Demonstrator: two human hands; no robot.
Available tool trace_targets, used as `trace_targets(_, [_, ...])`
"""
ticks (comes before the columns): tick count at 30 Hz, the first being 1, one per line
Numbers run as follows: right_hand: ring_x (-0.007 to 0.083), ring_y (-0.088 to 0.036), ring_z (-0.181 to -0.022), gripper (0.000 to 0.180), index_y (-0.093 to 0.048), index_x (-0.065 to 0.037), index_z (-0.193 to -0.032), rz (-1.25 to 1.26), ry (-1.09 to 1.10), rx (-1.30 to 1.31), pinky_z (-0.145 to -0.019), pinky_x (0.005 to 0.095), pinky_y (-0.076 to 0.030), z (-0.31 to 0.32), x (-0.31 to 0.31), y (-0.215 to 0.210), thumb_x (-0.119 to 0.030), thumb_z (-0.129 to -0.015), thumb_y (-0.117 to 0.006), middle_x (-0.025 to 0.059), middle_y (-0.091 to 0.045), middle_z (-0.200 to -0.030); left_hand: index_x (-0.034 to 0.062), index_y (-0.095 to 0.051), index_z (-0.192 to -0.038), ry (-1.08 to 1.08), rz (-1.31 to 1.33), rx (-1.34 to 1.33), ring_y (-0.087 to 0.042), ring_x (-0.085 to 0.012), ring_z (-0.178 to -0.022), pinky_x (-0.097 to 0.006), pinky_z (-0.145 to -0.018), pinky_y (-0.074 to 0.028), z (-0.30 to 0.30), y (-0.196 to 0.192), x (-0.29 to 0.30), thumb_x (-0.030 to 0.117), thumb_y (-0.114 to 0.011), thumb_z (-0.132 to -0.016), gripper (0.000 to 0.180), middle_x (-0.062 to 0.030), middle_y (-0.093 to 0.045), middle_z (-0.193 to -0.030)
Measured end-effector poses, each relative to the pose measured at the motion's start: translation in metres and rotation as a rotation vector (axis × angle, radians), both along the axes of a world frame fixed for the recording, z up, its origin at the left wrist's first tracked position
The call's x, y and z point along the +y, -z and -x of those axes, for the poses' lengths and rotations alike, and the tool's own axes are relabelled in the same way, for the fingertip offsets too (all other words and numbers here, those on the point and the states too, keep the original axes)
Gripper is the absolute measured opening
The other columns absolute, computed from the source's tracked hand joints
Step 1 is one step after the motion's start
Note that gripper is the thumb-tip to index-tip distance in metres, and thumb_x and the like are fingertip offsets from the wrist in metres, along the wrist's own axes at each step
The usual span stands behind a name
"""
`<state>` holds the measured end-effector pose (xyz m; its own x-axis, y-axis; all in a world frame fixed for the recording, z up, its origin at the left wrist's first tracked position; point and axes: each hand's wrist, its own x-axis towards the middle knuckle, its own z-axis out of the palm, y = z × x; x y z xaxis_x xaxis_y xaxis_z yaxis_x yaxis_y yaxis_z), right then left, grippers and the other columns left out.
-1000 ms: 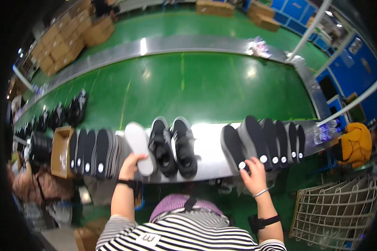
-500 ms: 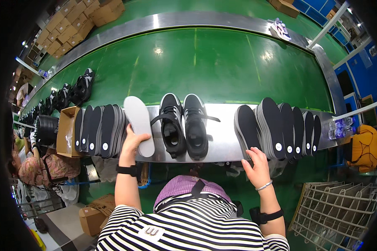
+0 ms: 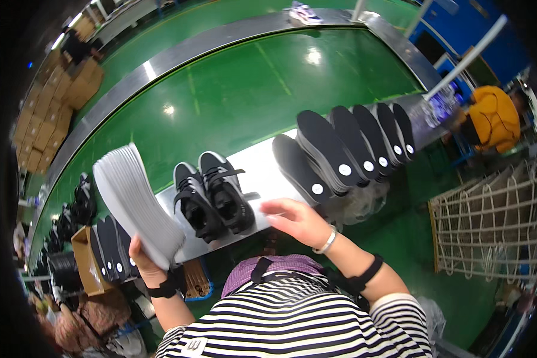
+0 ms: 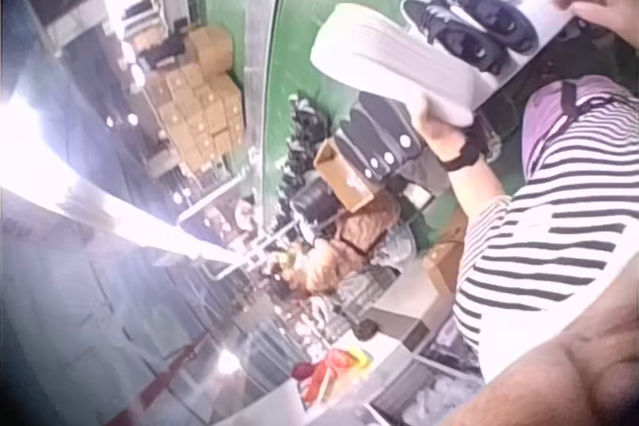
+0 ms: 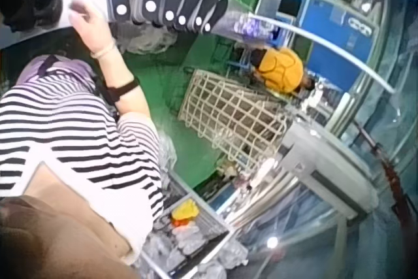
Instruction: Inserting white insoles into black and white sneakers on a factory conveyor belt.
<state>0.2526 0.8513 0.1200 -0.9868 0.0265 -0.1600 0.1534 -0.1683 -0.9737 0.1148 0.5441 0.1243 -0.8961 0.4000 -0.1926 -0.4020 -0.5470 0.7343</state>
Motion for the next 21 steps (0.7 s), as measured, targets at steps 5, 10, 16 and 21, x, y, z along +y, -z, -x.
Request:
trace_targets(5, [0.0174,-0.049,-0.105,0.045,-0.041,0.001,-0.119,0.644,-0.141,0.049,-0.089,0.0291,-0.038,0.027,-0.022,0.012,-0.018,-0.082,-0.056,0.0108,-0.051,-0.115,0.0017,-0.041,-0.117,0.455,-0.109,-0.508,-0.052,-0.0176,-0.085,-0.029,-0.066,-0.043,-0.047,0.037,0.089,0.049,-0.057,-0.072,0.067,-0.0068,-0.052,-0.091])
trace_targets(10, [0.0202,-0.06,-0.082,0.056,-0.043,0.001,-0.116,0.944,-0.006,-0.042,-0.062,0.026,-0.05,0.006,-0.001,0.038,-0.028,-0.073,-0.065,0.0145,-0.057,-0.102,-0.0029,-0.04,-0.121,1.018,-0.658,-0.41,-0.05,-0.0266,-0.101,-0.036,-0.085,-0.041,-0.06,0.057,0.167,0.037,-0.064,-0.068,0.071,-0.0176,-0.05,-0.11])
trace_targets(16, [0.022,-0.057,-0.093,0.048,-0.047,0.0,-0.113,0.889,0.391,0.06,-0.085,0.0338,-0.045,-0.032,0.053,-0.012,-0.029,-0.077,-0.061,0.0134,-0.056,-0.105,-0.002,-0.022,-0.131,0.891,0.042,-0.179,-0.037,-0.0246,-0.117,-0.037,-0.096,-0.031,-0.065,0.031,0.201,0.039,-0.058,-0.079,0.076,-0.0145,-0.037,-0.127])
trace_targets(21, [0.0163,-0.05,-0.097,0.05,-0.042,0.003,-0.116,0.123,0.551,-0.113,-0.084,0.0283,-0.04,-0.02,0.037,-0.009,-0.021,-0.076,-0.063,0.0105,-0.052,-0.108,0.0006,-0.004,-0.133,0.826,0.114,0.071,-0.027,-0.0257,-0.122,-0.035,-0.099,-0.026,-0.084,0.029,0.219,0.021,-0.067,-0.072,0.09,-0.0173,-0.023,-0.132])
